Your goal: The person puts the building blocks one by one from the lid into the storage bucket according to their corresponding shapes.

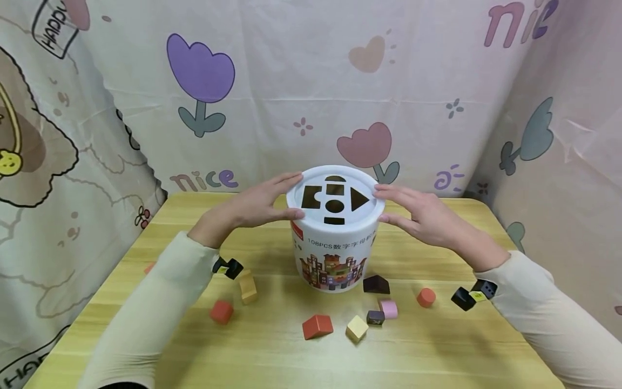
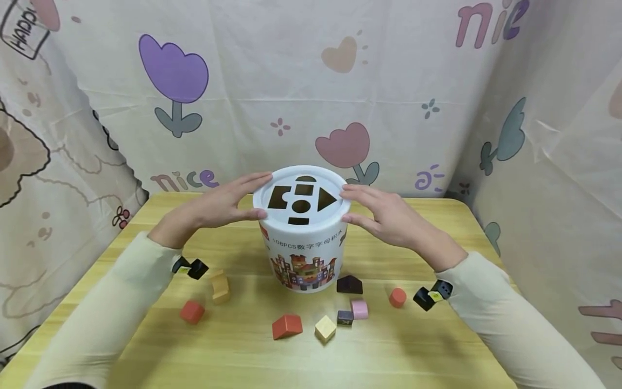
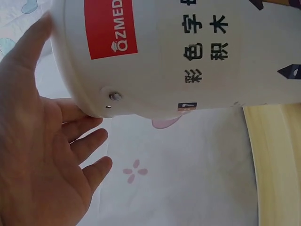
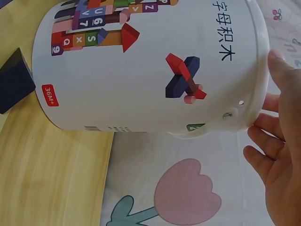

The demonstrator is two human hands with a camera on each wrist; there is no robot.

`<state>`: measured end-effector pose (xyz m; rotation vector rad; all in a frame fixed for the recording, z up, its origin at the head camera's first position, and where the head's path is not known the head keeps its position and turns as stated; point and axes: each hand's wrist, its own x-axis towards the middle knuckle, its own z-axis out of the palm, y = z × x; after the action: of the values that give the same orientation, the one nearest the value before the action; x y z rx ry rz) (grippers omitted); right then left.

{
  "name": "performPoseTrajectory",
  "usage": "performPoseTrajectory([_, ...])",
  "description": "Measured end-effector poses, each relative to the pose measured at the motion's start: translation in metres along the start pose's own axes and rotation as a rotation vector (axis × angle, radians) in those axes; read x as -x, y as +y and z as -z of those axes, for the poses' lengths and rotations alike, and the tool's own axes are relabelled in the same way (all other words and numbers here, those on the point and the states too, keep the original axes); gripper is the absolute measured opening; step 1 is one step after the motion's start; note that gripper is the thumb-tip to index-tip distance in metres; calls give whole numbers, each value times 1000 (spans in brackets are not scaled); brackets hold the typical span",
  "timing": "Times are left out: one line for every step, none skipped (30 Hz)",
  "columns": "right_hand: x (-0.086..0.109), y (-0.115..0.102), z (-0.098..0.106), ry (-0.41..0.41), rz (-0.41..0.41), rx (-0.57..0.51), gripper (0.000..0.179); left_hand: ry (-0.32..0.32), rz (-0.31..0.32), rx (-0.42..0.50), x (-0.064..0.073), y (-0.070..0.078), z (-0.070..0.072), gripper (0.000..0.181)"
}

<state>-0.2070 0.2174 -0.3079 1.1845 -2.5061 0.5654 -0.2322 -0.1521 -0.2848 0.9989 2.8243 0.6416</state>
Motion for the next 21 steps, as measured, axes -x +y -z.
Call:
performPoseTrajectory([0,0,0,-2,-12,-3,45,7,-1,2,-2,-1,0,96])
performPoseTrajectory([-1,1,1,-6,-25,-6,44,14,-3,4,-3,-1,0,95])
performPoseTrajectory([-1,1,1,-12,-38,-8,43,19,-4,1,-4,-2,-1,95])
performPoseTrajectory([-1,2,1,-18,-52,-10,43,24,-3,0,-5,-2,-1,95])
performPoseTrajectory([-1,2,1,-23,-61,-13,44,29,-3,0,-5,-2,-1,94])
performPoseTrajectory([0,2,1,-27,-67,-14,46,32,0,1,-5,-2,-1,95])
performPoseTrajectory([0,2,1,-28,-69,-13,48,34,8,0,-4,-1,-1,95])
performPoseTrajectory([1,2,0,-29,-73,-13,51,34,15,-1,-4,0,-1,95])
performPoseTrajectory([1,2,0,-29,-76,-14,53,35,23,-3,-3,1,-2,96])
performPoseTrajectory([2,2,-1,-29,-78,-16,55,36,32,-4,-2,1,-2,96])
performPoseTrajectory([2,2,-2,-28,-79,-19,56,38,38,-5,-1,2,-2,97])
performPoseTrajectory([2,2,-3,-26,-81,-23,56,38,42,-7,-1,2,-2,97])
performPoseTrajectory([2,2,-4,-24,-84,-27,56,38,45,-12,-1,2,-1,97])
performPoseTrajectory([2,2,-4,-22,-89,-33,56,36,42,-16,-1,1,-1,97])
performPoseTrajectory([2,2,-5,-21,-93,-38,55,34,39,-20,-2,1,0,96])
performPoseTrajectory([1,2,-5,-18,-95,-40,54,31,33,-26,-3,0,1,96])
performPoseTrajectory([1,2,-5,-15,-96,-43,53,29,24,-31,-4,-1,1,95])
performPoseTrajectory([1,2,-5,-14,-96,-47,53,26,18,-37,-5,-2,2,95])
performPoseTrajectory([1,2,-5,-15,-94,-53,53,23,15,-43,-5,-2,3,95])
performPoseTrajectory([1,2,-4,-16,-92,-56,53,21,11,-47,-6,-2,3,95])
performPoseTrajectory([1,2,-3,-19,-90,-61,53,20,10,-48,-6,-2,4,95])
